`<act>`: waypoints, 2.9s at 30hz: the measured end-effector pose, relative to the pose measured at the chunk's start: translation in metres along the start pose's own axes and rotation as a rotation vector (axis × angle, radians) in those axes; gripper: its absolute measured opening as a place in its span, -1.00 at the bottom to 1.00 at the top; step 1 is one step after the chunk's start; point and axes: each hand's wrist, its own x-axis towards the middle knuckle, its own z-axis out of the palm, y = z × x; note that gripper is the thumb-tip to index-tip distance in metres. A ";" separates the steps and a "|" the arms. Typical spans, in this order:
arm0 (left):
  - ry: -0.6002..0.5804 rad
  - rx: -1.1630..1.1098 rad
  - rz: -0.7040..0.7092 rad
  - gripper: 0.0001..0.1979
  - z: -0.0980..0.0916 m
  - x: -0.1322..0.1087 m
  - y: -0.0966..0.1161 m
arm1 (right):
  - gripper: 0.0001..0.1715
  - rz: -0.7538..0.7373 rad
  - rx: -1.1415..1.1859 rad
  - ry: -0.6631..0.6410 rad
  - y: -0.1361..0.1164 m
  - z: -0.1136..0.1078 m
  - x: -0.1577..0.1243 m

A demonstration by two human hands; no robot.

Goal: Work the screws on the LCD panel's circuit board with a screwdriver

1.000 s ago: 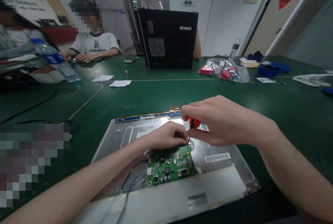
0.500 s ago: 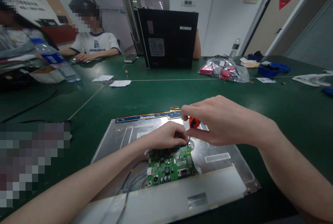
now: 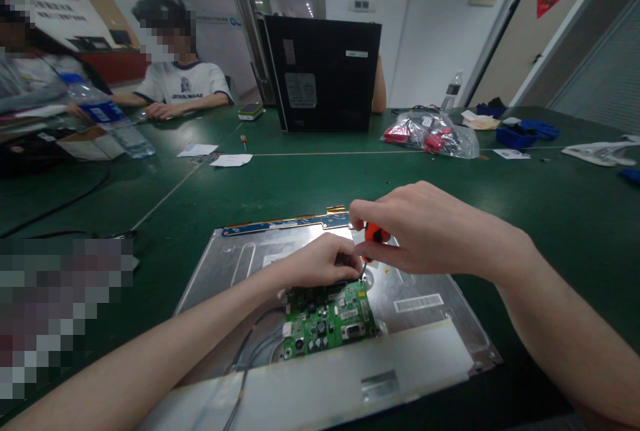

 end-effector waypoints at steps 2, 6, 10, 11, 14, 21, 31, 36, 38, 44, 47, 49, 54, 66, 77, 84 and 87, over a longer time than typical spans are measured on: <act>0.005 0.004 0.003 -0.95 0.001 0.000 -0.001 | -0.89 -0.010 0.006 -0.001 0.000 -0.001 0.000; 0.026 0.014 -0.003 -0.95 0.002 -0.001 0.000 | -0.92 -0.043 0.033 0.000 -0.002 -0.002 -0.001; 0.033 0.017 -0.006 -0.95 0.002 -0.001 0.002 | -0.93 -0.038 0.029 -0.013 -0.002 -0.003 -0.001; 0.032 0.015 -0.004 -0.96 0.001 -0.001 0.003 | -0.93 -0.030 0.019 -0.012 -0.002 -0.003 -0.001; 0.017 0.005 0.000 -0.97 0.001 0.000 0.004 | -0.88 -0.019 -0.019 0.006 0.000 -0.001 -0.001; 0.019 0.017 -0.017 -0.94 0.001 0.001 0.003 | -0.87 -0.050 -0.016 0.030 0.000 -0.001 -0.002; 0.011 0.028 -0.026 -0.93 0.002 -0.001 0.000 | -0.87 -0.029 -0.039 0.044 0.000 0.001 0.001; 0.015 0.046 -0.041 -0.92 0.002 -0.001 -0.004 | -0.82 -0.061 -0.006 0.034 0.000 0.000 0.000; 0.015 0.049 -0.034 -0.92 0.003 -0.001 -0.005 | -0.84 -0.076 0.028 0.026 -0.002 -0.001 -0.001; 0.017 0.041 -0.021 -0.92 0.003 -0.001 0.000 | -0.88 -0.043 -0.001 0.028 -0.002 0.001 0.000; 0.014 0.052 -0.031 -0.94 0.002 -0.001 0.001 | -0.85 -0.019 -0.055 0.038 0.000 0.001 0.001; 0.019 0.068 -0.049 -0.93 0.003 -0.001 -0.001 | -0.86 -0.034 -0.047 0.024 -0.001 0.000 0.001; 0.040 0.055 -0.038 -0.90 0.004 -0.001 -0.003 | -0.90 -0.085 0.054 -0.002 -0.003 -0.002 -0.002; 0.034 0.061 -0.014 -0.93 0.003 -0.001 -0.001 | -0.90 -0.086 0.054 -0.002 -0.001 -0.001 -0.002; 0.006 0.055 -0.025 -0.94 0.002 0.000 -0.002 | -0.85 -0.036 0.002 0.001 0.000 -0.001 0.000; 0.035 0.032 -0.016 -0.93 0.003 -0.001 -0.002 | -0.90 -0.079 0.073 -0.015 -0.004 -0.002 -0.001; 0.021 0.036 -0.018 -0.94 0.003 -0.001 0.000 | -0.92 -0.042 0.034 0.007 -0.001 -0.001 0.000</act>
